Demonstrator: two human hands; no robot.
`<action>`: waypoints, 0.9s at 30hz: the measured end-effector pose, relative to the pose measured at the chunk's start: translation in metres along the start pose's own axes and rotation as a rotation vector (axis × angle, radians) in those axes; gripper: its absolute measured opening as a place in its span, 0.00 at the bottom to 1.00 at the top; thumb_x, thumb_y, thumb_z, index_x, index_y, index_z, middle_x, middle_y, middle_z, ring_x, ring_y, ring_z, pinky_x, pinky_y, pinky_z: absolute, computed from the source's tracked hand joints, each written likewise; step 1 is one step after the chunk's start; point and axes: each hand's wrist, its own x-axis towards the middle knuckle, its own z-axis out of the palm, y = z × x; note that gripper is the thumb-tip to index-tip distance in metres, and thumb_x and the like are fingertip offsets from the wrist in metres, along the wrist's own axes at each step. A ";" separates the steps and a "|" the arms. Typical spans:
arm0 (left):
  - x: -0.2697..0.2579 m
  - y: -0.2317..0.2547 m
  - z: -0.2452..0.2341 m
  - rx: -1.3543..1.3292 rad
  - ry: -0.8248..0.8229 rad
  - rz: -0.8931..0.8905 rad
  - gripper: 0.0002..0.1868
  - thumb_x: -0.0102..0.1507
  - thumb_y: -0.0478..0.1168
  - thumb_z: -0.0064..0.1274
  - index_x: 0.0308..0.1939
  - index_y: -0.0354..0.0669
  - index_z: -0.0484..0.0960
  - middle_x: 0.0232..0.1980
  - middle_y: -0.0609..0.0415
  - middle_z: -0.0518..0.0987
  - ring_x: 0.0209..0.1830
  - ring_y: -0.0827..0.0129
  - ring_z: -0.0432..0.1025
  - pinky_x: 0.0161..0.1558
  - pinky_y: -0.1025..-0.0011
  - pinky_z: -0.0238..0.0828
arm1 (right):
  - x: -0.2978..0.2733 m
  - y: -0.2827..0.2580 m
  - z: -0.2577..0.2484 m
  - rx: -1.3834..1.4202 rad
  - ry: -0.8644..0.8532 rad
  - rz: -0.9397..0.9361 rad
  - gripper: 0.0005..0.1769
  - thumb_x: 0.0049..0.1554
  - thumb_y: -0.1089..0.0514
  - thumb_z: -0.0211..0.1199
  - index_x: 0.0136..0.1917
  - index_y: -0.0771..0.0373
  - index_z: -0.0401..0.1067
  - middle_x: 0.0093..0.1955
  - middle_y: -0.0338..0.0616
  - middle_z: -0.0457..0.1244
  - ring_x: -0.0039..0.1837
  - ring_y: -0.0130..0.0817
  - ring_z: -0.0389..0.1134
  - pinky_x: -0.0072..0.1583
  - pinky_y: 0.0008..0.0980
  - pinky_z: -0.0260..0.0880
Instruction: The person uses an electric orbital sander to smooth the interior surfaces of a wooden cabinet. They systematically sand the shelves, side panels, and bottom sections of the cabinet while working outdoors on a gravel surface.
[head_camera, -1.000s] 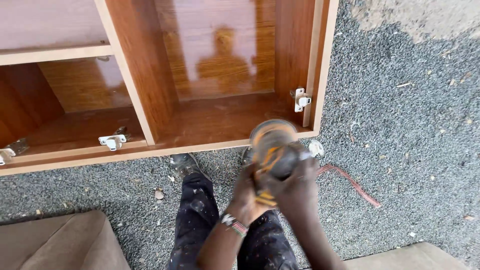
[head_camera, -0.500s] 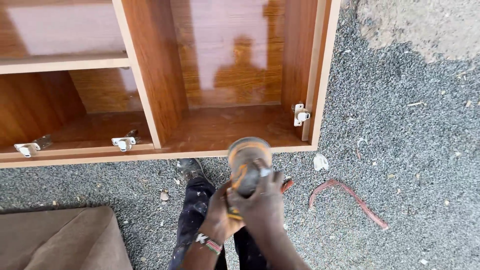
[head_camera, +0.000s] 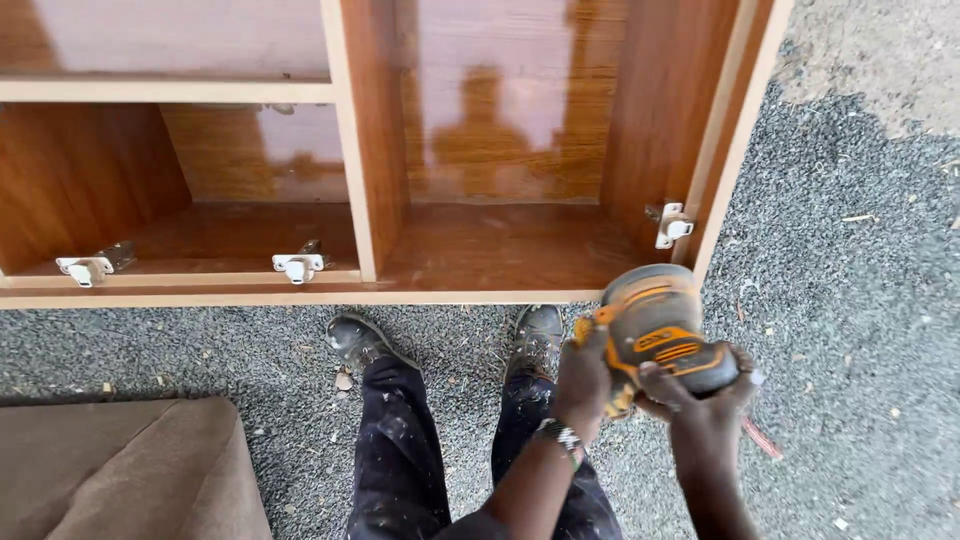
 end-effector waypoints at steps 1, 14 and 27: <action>-0.008 0.015 -0.005 -0.007 -0.007 -0.010 0.27 0.85 0.55 0.50 0.44 0.43 0.96 0.40 0.49 0.95 0.30 0.65 0.86 0.28 0.67 0.81 | -0.007 0.006 0.008 -0.010 0.009 -0.001 0.51 0.58 0.70 0.73 0.83 0.53 0.46 0.80 0.62 0.59 0.69 0.61 0.74 0.57 0.62 0.86; -0.081 0.170 -0.336 1.697 0.413 0.862 0.24 0.80 0.53 0.49 0.79 0.60 0.84 0.58 0.27 0.74 0.47 0.21 0.72 0.41 0.29 0.72 | -0.180 0.214 0.267 1.061 -0.440 0.398 0.29 0.60 0.61 0.72 0.75 0.62 0.77 0.71 0.59 0.76 0.68 0.51 0.79 0.73 0.50 0.80; -0.057 0.146 -0.286 0.382 0.309 -0.005 0.28 0.78 0.61 0.53 0.55 0.48 1.03 0.50 0.52 1.00 0.45 0.67 0.91 0.44 0.66 0.88 | -0.172 0.133 0.218 0.495 -0.124 0.033 0.34 0.53 0.76 0.78 0.67 0.62 0.67 0.57 0.61 0.74 0.54 0.52 0.77 0.58 0.54 0.84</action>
